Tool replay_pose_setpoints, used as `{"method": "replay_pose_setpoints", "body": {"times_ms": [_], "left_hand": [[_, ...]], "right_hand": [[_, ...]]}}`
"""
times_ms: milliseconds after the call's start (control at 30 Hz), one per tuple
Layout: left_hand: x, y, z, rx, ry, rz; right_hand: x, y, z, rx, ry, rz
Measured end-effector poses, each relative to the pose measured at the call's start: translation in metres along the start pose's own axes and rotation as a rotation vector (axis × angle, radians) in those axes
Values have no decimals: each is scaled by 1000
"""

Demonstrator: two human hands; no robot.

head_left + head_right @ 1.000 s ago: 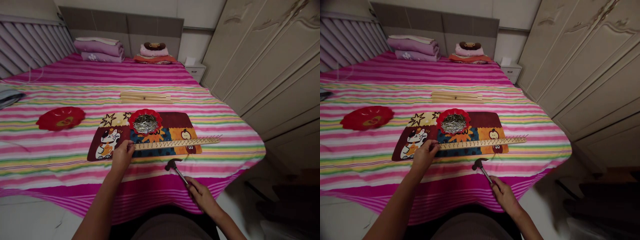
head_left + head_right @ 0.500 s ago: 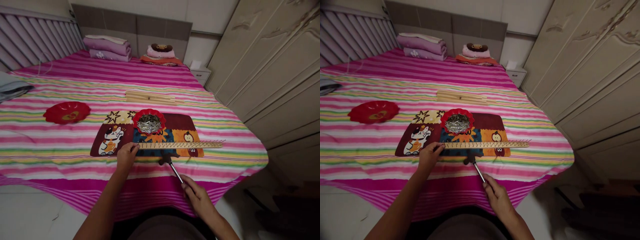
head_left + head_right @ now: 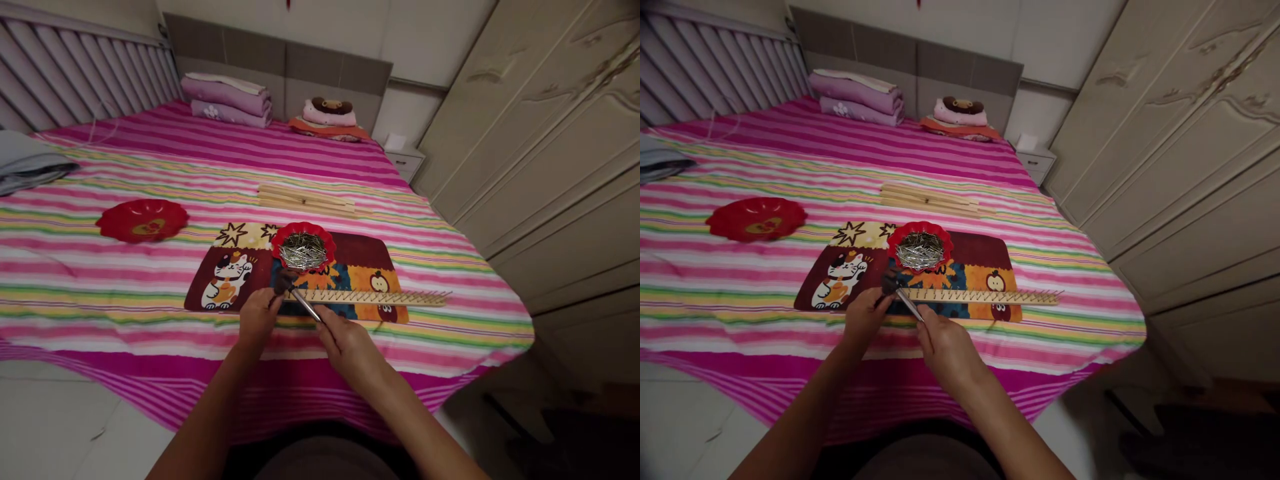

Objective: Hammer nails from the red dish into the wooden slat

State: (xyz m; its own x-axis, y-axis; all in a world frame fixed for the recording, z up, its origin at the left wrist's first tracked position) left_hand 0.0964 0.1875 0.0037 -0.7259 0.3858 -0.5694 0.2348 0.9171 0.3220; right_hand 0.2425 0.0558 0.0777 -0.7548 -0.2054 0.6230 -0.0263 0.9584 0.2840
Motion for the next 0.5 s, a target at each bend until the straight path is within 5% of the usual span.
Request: {"method": "replay_pose_setpoints", "body": {"times_ms": [267,500], "left_hand": [[-2,0,-1,14,-110,-37],[1,5,-12,124,-226,-172]], "right_hand": [[-8,-45,-14,2,97,108],[-75,-118,-1,25,155,365]]}}
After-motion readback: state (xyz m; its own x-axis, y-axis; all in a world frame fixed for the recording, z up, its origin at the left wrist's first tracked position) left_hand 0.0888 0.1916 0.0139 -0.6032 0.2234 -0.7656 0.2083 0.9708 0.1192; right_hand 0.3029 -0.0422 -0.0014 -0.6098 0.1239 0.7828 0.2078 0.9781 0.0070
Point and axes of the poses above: each hand's wrist, its own y-axis towards the middle knuckle, its own z-axis out of the palm, x = y × z, the point moved 3 cm from there along y, towards the middle knuckle, and after that the axes turned 5 degrees about -z, right-handed, at the moved point
